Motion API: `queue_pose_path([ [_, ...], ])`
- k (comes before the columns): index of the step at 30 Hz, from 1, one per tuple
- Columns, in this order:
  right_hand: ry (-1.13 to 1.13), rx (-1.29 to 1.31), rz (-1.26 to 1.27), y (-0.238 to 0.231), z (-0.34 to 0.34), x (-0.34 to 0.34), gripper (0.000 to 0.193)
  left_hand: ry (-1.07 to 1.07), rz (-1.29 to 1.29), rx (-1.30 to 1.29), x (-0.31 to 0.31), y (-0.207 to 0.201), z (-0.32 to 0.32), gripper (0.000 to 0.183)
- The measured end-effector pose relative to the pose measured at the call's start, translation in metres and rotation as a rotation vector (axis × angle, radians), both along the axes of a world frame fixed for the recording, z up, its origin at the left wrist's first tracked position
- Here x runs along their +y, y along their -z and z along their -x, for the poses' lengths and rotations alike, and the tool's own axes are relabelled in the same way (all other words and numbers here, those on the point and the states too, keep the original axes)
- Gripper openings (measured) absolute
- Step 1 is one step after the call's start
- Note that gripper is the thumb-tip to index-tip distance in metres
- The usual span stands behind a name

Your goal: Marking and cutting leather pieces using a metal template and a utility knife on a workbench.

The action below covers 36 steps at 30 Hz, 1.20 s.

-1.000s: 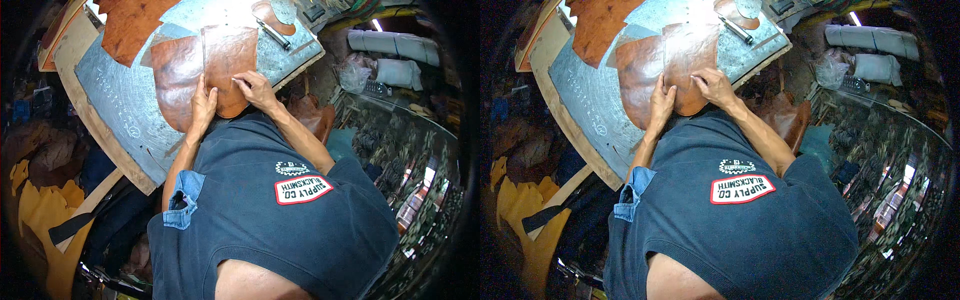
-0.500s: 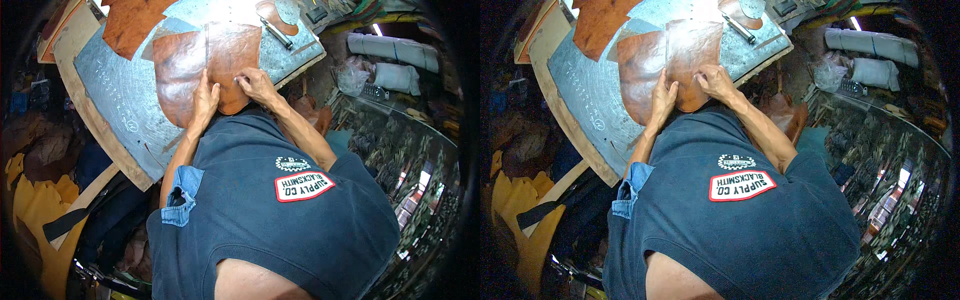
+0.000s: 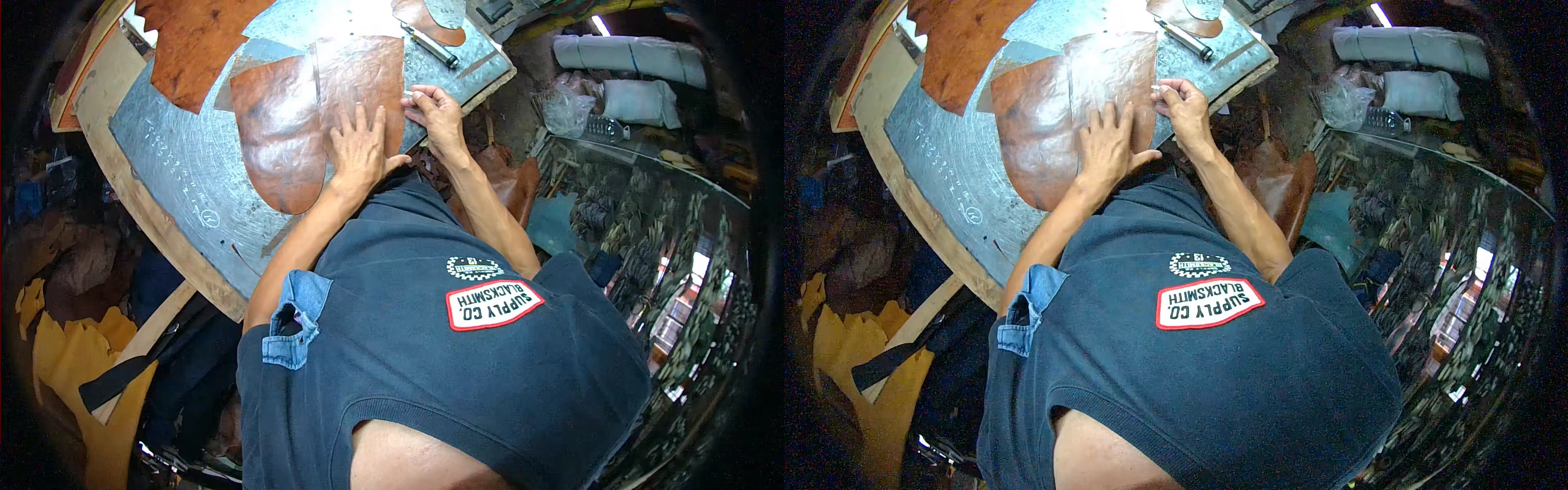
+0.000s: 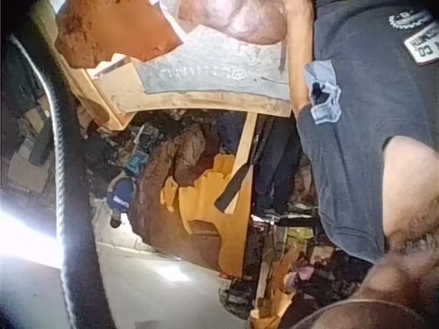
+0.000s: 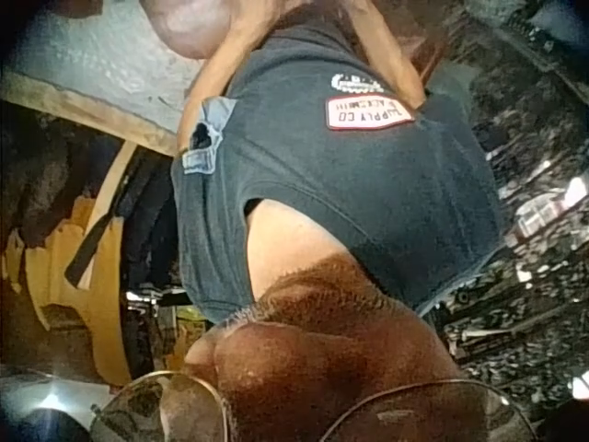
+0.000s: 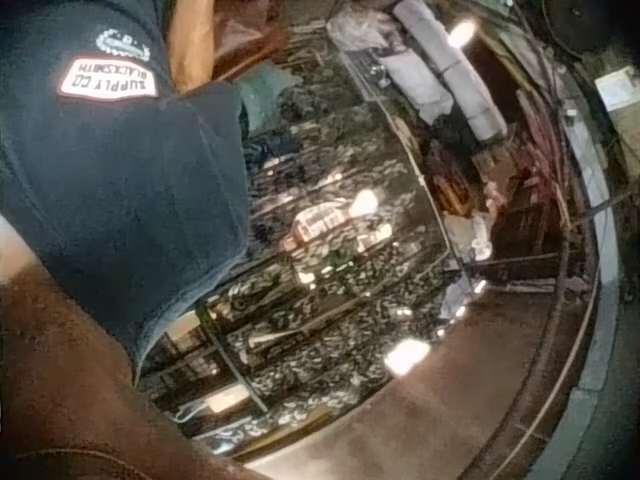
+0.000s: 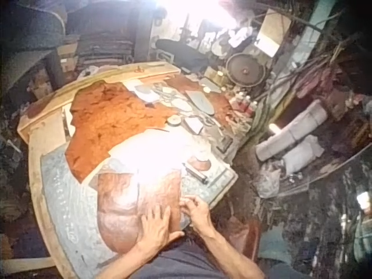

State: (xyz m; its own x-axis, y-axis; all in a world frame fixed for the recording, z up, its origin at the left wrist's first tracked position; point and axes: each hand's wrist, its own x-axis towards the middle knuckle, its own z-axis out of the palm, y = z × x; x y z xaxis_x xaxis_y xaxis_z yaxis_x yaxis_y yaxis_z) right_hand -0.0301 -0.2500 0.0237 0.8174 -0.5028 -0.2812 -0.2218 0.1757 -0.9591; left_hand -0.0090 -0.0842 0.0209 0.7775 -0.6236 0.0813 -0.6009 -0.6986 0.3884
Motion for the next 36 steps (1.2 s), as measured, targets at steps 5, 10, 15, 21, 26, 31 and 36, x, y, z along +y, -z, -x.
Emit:
queue_pose_path([
  [5,0.033,-0.094,-0.209,-0.010,-0.002,-0.001,0.021,0.011,-0.039,0.003,-0.005,0.002,-0.003,0.081],
  [10,0.092,-0.206,-0.175,-0.009,-0.005,0.003,0.022,0.026,0.146,-0.011,0.008,0.024,-0.019,0.042],
  [15,-0.496,-0.041,0.727,-0.002,0.009,0.030,0.019,-0.318,0.813,0.609,0.069,0.040,-0.056,0.029],
  [21,-0.581,-0.198,1.028,0.020,0.006,0.040,0.014,-0.347,0.829,0.691,0.070,0.041,-0.053,0.033],
  [26,-0.650,-0.082,0.990,0.014,0.005,0.034,0.015,-0.359,0.787,0.701,0.068,0.036,-0.050,0.037],
  [31,-0.620,-0.129,1.027,0.017,0.000,0.032,0.016,-0.310,0.761,0.616,0.062,0.018,-0.043,0.038],
  [36,-0.228,0.031,0.367,0.006,-0.009,0.010,0.019,-0.210,0.617,0.717,0.070,-0.001,-0.039,0.047],
])
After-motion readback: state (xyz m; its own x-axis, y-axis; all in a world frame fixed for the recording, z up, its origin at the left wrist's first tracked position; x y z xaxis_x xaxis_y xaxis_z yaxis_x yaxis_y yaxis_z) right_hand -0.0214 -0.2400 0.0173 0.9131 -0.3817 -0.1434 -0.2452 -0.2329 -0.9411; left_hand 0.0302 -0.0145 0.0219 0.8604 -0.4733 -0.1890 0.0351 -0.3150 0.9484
